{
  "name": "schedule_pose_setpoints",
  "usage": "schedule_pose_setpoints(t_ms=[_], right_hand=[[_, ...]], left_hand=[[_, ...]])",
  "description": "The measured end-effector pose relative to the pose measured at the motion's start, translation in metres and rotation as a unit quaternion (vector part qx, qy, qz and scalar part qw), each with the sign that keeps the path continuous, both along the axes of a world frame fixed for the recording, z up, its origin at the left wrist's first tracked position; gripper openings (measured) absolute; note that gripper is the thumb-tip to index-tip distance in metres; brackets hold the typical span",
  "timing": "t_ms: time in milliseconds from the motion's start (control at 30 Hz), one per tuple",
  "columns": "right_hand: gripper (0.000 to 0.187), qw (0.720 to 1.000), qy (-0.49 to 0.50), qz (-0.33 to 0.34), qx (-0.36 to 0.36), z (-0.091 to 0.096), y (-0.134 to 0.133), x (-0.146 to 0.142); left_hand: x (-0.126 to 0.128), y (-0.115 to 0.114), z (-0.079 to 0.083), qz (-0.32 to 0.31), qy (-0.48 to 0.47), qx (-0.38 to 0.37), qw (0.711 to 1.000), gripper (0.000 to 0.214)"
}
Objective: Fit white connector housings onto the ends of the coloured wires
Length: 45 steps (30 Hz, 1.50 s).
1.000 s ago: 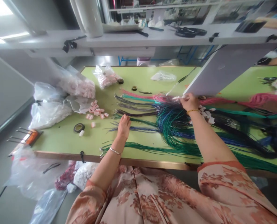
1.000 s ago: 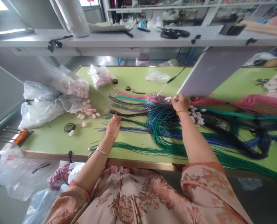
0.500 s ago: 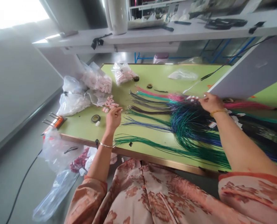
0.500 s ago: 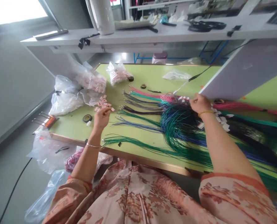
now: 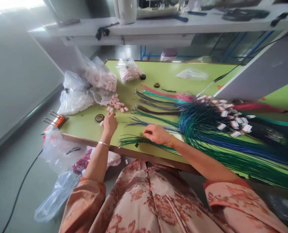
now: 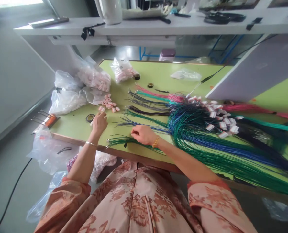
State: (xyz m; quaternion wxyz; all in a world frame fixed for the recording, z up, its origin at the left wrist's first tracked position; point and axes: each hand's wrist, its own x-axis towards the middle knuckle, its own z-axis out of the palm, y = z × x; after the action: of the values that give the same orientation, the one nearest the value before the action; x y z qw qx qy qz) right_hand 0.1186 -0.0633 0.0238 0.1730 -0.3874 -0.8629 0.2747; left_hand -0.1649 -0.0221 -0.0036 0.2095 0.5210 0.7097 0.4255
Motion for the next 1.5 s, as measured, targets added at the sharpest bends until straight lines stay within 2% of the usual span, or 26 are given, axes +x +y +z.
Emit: schedule_pose_setpoints(t_ms=[100, 133, 233, 333, 467, 600, 667, 833, 1000, 1300, 1500], right_hand=[[0.013, 0.995, -0.095, 0.016, 0.006, -0.009, 0.004, -0.024], [0.013, 0.992, -0.121, 0.02, 0.008, -0.011, 0.005, -0.028], [0.013, 0.984, -0.173, 0.038, 0.009, -0.015, 0.007, -0.034], [0.013, 0.983, -0.177, 0.049, 0.027, -0.018, 0.004, -0.034], [0.014, 0.988, -0.141, 0.045, 0.034, -0.018, 0.001, -0.028], [0.01, 0.998, -0.043, 0.023, -0.036, -0.016, 0.003, -0.029], [0.009, 0.997, 0.022, 0.023, -0.074, -0.014, 0.005, -0.036], [0.009, 0.978, 0.151, 0.032, -0.138, -0.003, 0.005, -0.069], [0.015, 0.963, 0.213, 0.027, -0.165, 0.012, 0.005, -0.09], [0.02, 0.955, 0.25, -0.019, -0.161, 0.015, -0.004, -0.083], [0.014, 0.961, 0.249, -0.029, -0.113, 0.015, -0.015, -0.073]], left_hand=[[-0.004, -0.012, 0.002, 0.008, 0.07, 0.006, 0.997, 0.024], [-0.006, -0.016, 0.001, 0.012, 0.064, 0.009, 0.998, 0.025], [-0.008, -0.027, 0.001, 0.018, -0.063, 0.023, 0.998, 0.023], [-0.006, -0.04, 0.003, 0.018, -0.207, 0.039, 0.977, 0.021], [-0.001, -0.059, 0.009, 0.005, -0.339, 0.039, 0.94, 0.024], [0.0, -0.074, 0.012, 0.005, -0.455, 0.048, 0.889, 0.02], [0.0, -0.081, 0.012, 0.008, -0.483, 0.054, 0.874, 0.02], [0.004, -0.095, 0.011, 0.002, -0.529, 0.037, 0.848, 0.022], [0.017, -0.103, 0.013, -0.011, -0.565, 0.017, 0.825, 0.023], [0.043, -0.107, 0.013, -0.051, -0.611, -0.008, 0.79, 0.025], [0.053, -0.11, 0.016, -0.063, -0.619, -0.032, 0.782, 0.028]])
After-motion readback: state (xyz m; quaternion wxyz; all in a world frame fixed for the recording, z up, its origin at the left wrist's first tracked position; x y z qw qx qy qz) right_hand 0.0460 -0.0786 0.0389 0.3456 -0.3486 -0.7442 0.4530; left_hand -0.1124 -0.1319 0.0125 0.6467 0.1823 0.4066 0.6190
